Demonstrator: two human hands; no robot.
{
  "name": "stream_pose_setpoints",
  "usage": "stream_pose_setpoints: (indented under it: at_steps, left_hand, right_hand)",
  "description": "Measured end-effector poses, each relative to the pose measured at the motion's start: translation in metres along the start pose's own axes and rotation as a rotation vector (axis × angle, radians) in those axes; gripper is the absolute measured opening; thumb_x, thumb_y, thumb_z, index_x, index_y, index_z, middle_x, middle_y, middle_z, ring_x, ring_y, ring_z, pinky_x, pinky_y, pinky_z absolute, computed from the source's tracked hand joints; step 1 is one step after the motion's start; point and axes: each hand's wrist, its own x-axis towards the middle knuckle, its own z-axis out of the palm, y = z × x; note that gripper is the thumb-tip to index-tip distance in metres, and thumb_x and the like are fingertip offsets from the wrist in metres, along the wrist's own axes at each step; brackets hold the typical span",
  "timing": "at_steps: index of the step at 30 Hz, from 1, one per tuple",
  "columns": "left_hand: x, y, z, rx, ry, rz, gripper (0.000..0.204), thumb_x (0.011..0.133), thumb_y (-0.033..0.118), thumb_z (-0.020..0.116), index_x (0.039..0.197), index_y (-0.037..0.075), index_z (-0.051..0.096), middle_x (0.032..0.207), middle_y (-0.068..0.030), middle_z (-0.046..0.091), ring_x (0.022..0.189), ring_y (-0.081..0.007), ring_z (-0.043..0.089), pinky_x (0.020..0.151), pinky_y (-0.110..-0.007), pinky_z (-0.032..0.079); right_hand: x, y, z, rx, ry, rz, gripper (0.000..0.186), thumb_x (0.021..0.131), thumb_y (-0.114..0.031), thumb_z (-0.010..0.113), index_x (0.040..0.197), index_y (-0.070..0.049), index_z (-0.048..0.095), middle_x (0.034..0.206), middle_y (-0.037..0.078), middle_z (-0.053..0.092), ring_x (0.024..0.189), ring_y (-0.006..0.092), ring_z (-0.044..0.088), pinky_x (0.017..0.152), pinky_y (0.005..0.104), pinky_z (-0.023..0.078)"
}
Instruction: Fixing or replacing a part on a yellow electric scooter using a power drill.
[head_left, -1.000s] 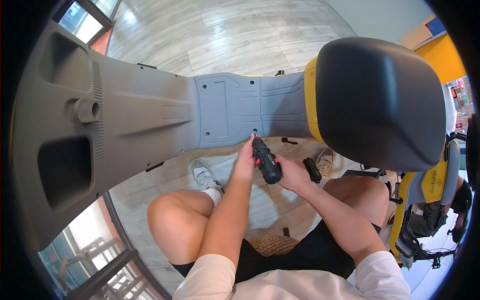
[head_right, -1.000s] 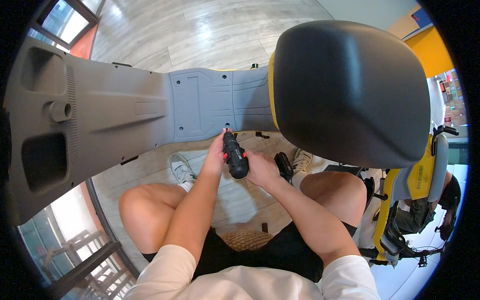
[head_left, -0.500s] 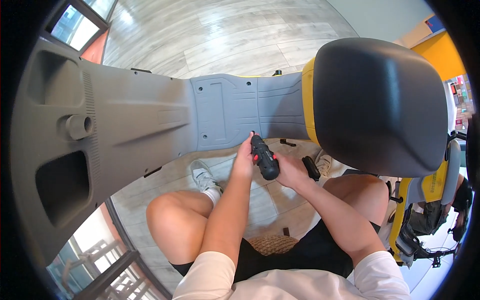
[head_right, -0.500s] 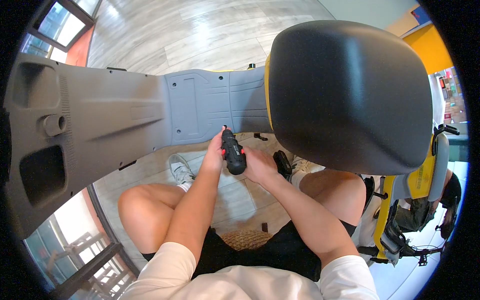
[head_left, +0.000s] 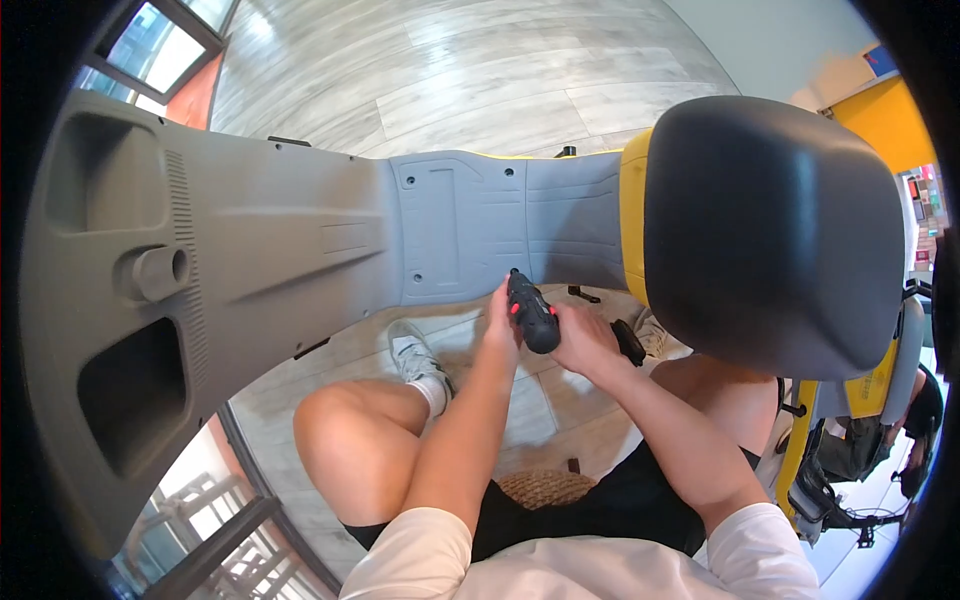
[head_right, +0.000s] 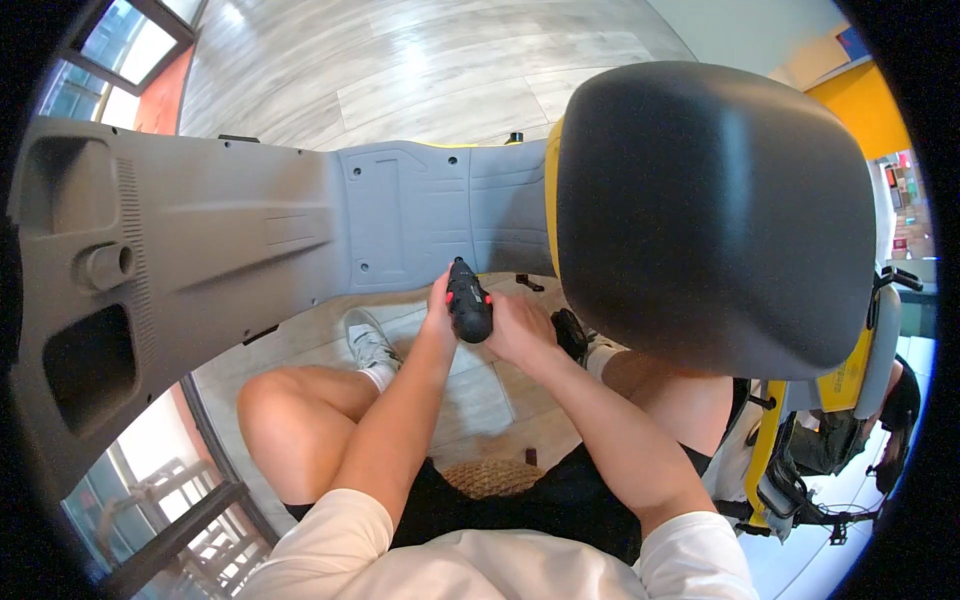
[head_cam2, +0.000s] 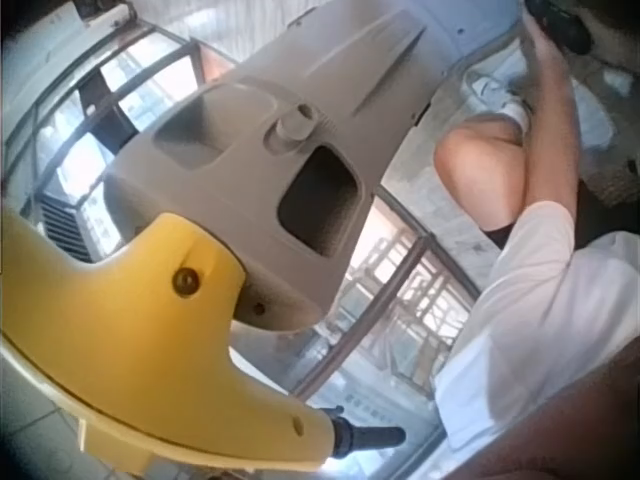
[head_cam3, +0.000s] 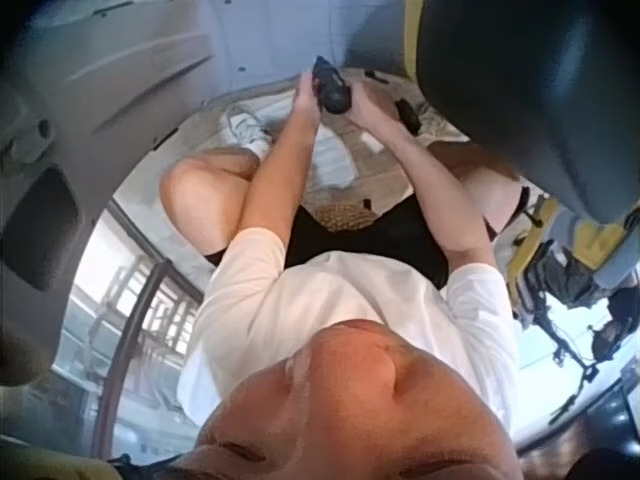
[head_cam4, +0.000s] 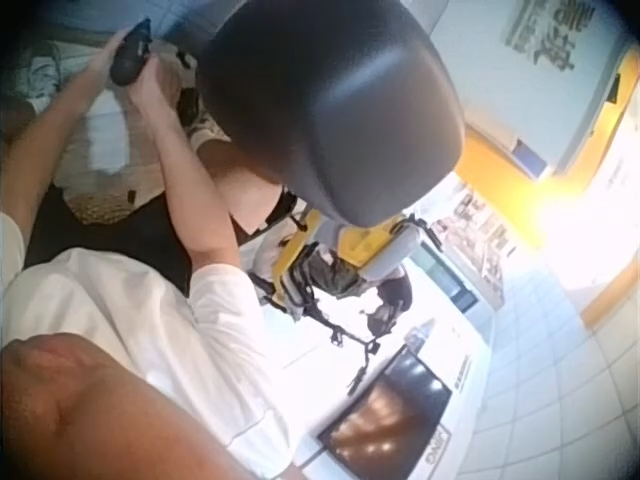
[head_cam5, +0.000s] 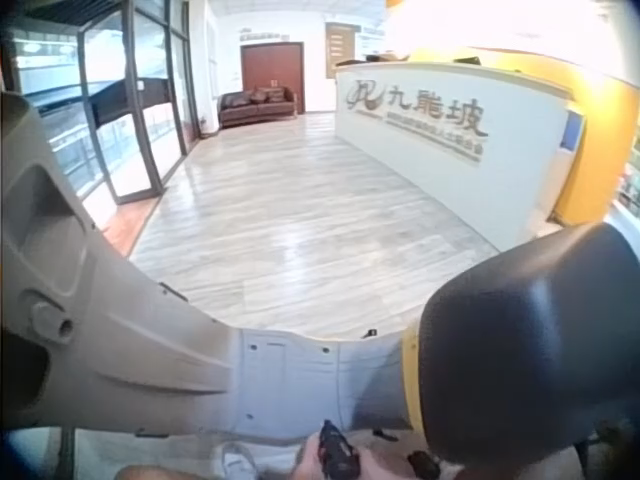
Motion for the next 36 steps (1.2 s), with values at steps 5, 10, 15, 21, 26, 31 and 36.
stream_pose_setpoints:
  at_steps: [5, 10, 15, 21, 26, 31, 36]
  left_hand:
    - [0.005, -0.005, -0.008, -0.088, -0.1, -0.001, 0.036, 0.094, 0.044, 0.053, 0.088, 0.01, 0.061, 0.068, -0.0067, 0.062, 0.053, -0.0206, 0.061, 0.053, -0.034, 0.054]
    - [0.011, -0.006, -0.026, -0.072, -0.175, -0.008, 0.039, 0.095, 0.046, 0.052, 0.094, 0.007, 0.06, 0.071, -0.0076, 0.063, 0.054, -0.0187, 0.061, 0.053, -0.033, 0.055]
    - [-0.02, -0.006, 0.013, -0.126, -0.103, 0.017, 0.041, 0.095, 0.045, 0.052, 0.095, 0.005, 0.059, 0.076, -0.0082, 0.064, 0.057, -0.0193, 0.062, 0.053, -0.033, 0.055]
    - [-0.014, -0.004, 0.001, -0.236, -0.252, 0.04, 0.041, 0.096, 0.044, 0.051, 0.096, 0.004, 0.059, 0.079, -0.009, 0.064, 0.06, -0.0201, 0.063, 0.055, -0.033, 0.056]
    - [-0.016, -0.006, 0.005, -0.26, -0.25, 0.027, 0.04, 0.096, 0.043, 0.05, 0.096, 0.004, 0.058, 0.078, -0.0087, 0.064, 0.061, -0.0198, 0.063, 0.056, -0.032, 0.056]
    - [-0.011, -0.007, 0.001, -0.233, -0.22, 0.082, 0.044, 0.096, 0.044, 0.05, 0.101, 0.001, 0.06, 0.08, -0.0095, 0.065, 0.06, -0.0192, 0.063, 0.055, -0.032, 0.056]
    - [-0.011, -0.011, 0.004, -0.219, -0.15, 0.087, 0.047, 0.096, 0.046, 0.05, 0.102, 0.001, 0.062, 0.079, -0.0099, 0.067, 0.057, -0.0195, 0.063, 0.052, -0.032, 0.055]
  right_hand:
    - [0.0, -0.005, 0.005, -0.041, -0.023, 0.033, 0.03, 0.075, -0.013, 0.067, 0.102, -0.002, 0.06, 0.094, 0.023, 0.067, 0.091, 0.0407, 0.064, 0.079, 0.0493, 0.051]
    - [0.0, -0.009, 0.007, -0.09, -0.063, -0.002, 0.034, 0.074, -0.013, 0.068, 0.104, -0.001, 0.058, 0.092, 0.025, 0.066, 0.09, 0.042, 0.064, 0.077, 0.0504, 0.051]
    - [0.0, 0.003, 0.001, -0.069, -0.109, 0.037, 0.036, 0.079, -0.027, 0.068, 0.106, -0.003, 0.06, 0.097, 0.023, 0.067, 0.094, 0.0408, 0.064, 0.082, 0.0494, 0.051]
    - [-0.003, -0.006, -0.001, -0.027, -0.083, -0.009, 0.035, 0.074, -0.014, 0.068, 0.106, -0.003, 0.058, 0.094, 0.025, 0.066, 0.093, 0.0428, 0.063, 0.079, 0.0515, 0.05]
    - [-0.003, -0.004, -0.001, -0.039, -0.077, 0.022, 0.034, 0.076, -0.018, 0.067, 0.106, -0.003, 0.06, 0.096, 0.024, 0.067, 0.094, 0.042, 0.063, 0.081, 0.0499, 0.05]
    - [0.001, -0.005, 0.003, 0.007, -0.067, 0.052, 0.034, 0.077, -0.019, 0.068, 0.105, -0.001, 0.061, 0.098, 0.024, 0.067, 0.094, 0.0411, 0.064, 0.082, 0.0486, 0.05]
    - [-0.001, -0.006, 0.002, 0.036, -0.025, 0.012, 0.032, 0.077, -0.018, 0.069, 0.103, 0.0, 0.062, 0.095, 0.026, 0.066, 0.093, 0.0416, 0.064, 0.081, 0.049, 0.05]
